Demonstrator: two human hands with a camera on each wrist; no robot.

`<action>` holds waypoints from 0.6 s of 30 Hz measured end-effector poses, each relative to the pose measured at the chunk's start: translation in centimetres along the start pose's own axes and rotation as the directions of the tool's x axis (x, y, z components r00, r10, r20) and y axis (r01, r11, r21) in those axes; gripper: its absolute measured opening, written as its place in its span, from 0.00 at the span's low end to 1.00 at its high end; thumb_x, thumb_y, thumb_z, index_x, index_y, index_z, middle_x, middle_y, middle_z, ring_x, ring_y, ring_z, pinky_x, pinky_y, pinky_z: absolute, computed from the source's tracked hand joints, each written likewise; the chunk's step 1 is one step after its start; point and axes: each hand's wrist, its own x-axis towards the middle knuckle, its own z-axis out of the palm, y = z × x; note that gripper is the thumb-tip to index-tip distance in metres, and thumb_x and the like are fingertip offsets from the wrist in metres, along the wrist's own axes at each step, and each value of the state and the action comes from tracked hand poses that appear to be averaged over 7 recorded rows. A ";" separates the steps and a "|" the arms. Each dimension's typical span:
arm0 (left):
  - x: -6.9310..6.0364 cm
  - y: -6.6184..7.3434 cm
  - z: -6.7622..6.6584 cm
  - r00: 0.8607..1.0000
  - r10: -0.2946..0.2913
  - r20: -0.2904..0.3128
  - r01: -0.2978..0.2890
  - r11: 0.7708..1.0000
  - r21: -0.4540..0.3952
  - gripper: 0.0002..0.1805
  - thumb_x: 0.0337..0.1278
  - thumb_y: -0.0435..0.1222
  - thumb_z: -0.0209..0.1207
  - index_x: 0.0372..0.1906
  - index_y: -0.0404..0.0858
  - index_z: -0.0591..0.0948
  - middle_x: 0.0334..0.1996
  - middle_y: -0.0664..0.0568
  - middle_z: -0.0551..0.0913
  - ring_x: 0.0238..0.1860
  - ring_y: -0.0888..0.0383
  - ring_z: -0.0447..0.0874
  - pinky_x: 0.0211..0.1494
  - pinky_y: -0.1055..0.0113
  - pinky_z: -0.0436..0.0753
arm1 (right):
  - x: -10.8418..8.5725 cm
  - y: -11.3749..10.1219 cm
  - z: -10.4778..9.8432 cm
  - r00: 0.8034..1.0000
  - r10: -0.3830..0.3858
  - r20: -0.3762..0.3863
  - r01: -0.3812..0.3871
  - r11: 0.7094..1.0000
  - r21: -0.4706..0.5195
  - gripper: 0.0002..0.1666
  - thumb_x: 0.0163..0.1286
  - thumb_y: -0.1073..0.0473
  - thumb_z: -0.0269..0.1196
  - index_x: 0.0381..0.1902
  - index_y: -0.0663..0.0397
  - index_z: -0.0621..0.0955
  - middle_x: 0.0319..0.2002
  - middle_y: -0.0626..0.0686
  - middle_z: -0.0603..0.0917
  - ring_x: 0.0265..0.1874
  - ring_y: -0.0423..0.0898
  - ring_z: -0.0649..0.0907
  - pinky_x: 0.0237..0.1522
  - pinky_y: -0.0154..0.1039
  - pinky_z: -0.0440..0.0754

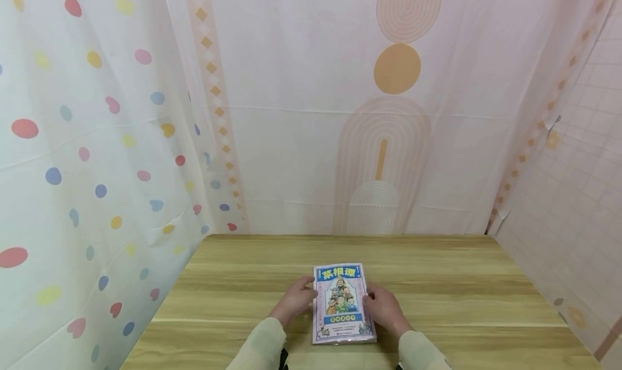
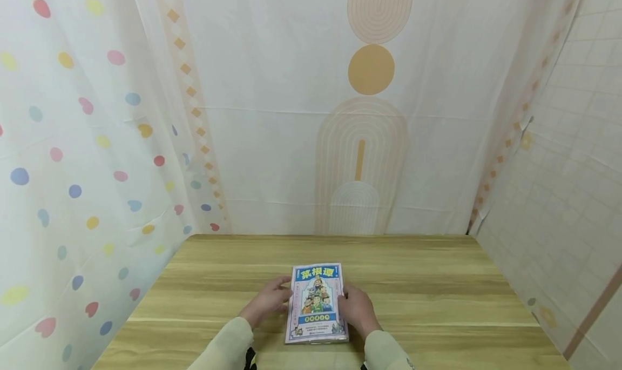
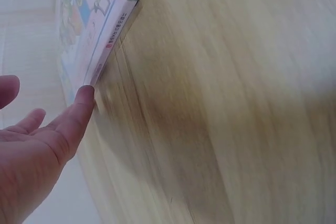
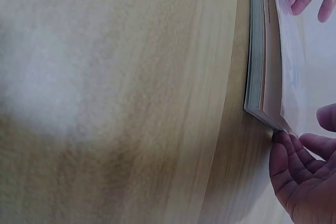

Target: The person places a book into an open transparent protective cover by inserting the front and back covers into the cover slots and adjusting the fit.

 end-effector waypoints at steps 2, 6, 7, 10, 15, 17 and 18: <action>0.0 -0.1 0.0 1.000 0.014 0.008 -0.014 1.000 0.005 0.29 0.69 0.32 0.52 0.71 0.28 0.64 0.58 0.32 0.73 0.57 0.36 0.74 0.58 0.42 0.77 | 0.0 0.0 -0.1 1.000 0.005 -0.001 -0.005 1.000 -0.010 0.18 0.72 0.63 0.55 0.55 0.67 0.80 0.37 0.54 0.82 0.36 0.48 0.78 0.39 0.47 0.79; 0.1 -0.1 0.0 1.000 0.023 0.015 -0.023 1.000 0.011 0.29 0.69 0.33 0.52 0.72 0.29 0.63 0.61 0.30 0.71 0.59 0.34 0.73 0.59 0.41 0.75 | -0.1 0.0 -0.1 1.000 0.007 -0.008 -0.007 1.000 -0.024 0.20 0.71 0.64 0.55 0.57 0.70 0.79 0.44 0.59 0.83 0.39 0.50 0.79 0.43 0.50 0.80; 0.1 -0.1 0.0 1.000 0.024 0.016 -0.024 1.000 0.010 0.29 0.69 0.33 0.52 0.72 0.29 0.63 0.61 0.29 0.71 0.59 0.34 0.72 0.59 0.41 0.75 | -0.1 0.0 -0.2 1.000 0.007 -0.012 -0.007 1.000 -0.030 0.21 0.71 0.64 0.55 0.58 0.71 0.78 0.46 0.61 0.83 0.41 0.52 0.80 0.46 0.52 0.80; -0.1 -0.1 -0.1 1.000 0.019 0.009 -0.019 1.000 0.011 0.29 0.70 0.34 0.52 0.72 0.30 0.63 0.62 0.29 0.70 0.61 0.33 0.71 0.58 0.41 0.76 | -0.2 0.0 -0.3 1.000 -0.004 -0.027 0.003 0.999 -0.046 0.22 0.71 0.64 0.55 0.58 0.72 0.77 0.51 0.64 0.82 0.45 0.55 0.80 0.51 0.56 0.79; -0.5 -0.4 -0.7 0.999 0.031 -0.014 -0.030 0.997 0.065 0.28 0.72 0.37 0.51 0.72 0.31 0.64 0.64 0.28 0.68 0.63 0.30 0.69 0.58 0.39 0.75 | -0.4 0.4 -0.7 0.996 -0.050 -0.075 0.045 0.996 -0.073 0.22 0.71 0.63 0.55 0.56 0.73 0.79 0.52 0.67 0.82 0.52 0.63 0.80 0.55 0.60 0.76; -0.7 -0.7 -1.2 0.998 0.058 -0.026 -0.055 0.992 0.116 0.28 0.72 0.37 0.50 0.72 0.30 0.64 0.65 0.27 0.67 0.63 0.29 0.67 0.59 0.36 0.73 | -0.4 0.6 -0.9 0.994 -0.056 -0.093 0.049 0.996 -0.078 0.22 0.71 0.62 0.55 0.57 0.73 0.78 0.54 0.68 0.81 0.55 0.65 0.79 0.56 0.60 0.75; -0.8 -0.8 -1.5 0.997 0.076 -0.034 -0.070 0.986 0.152 0.28 0.72 0.37 0.50 0.72 0.31 0.64 0.65 0.27 0.67 0.64 0.29 0.67 0.60 0.35 0.71 | -0.4 0.7 -1.1 0.993 -0.063 -0.101 0.055 0.995 -0.083 0.22 0.71 0.62 0.55 0.57 0.73 0.78 0.54 0.69 0.81 0.55 0.65 0.79 0.56 0.60 0.76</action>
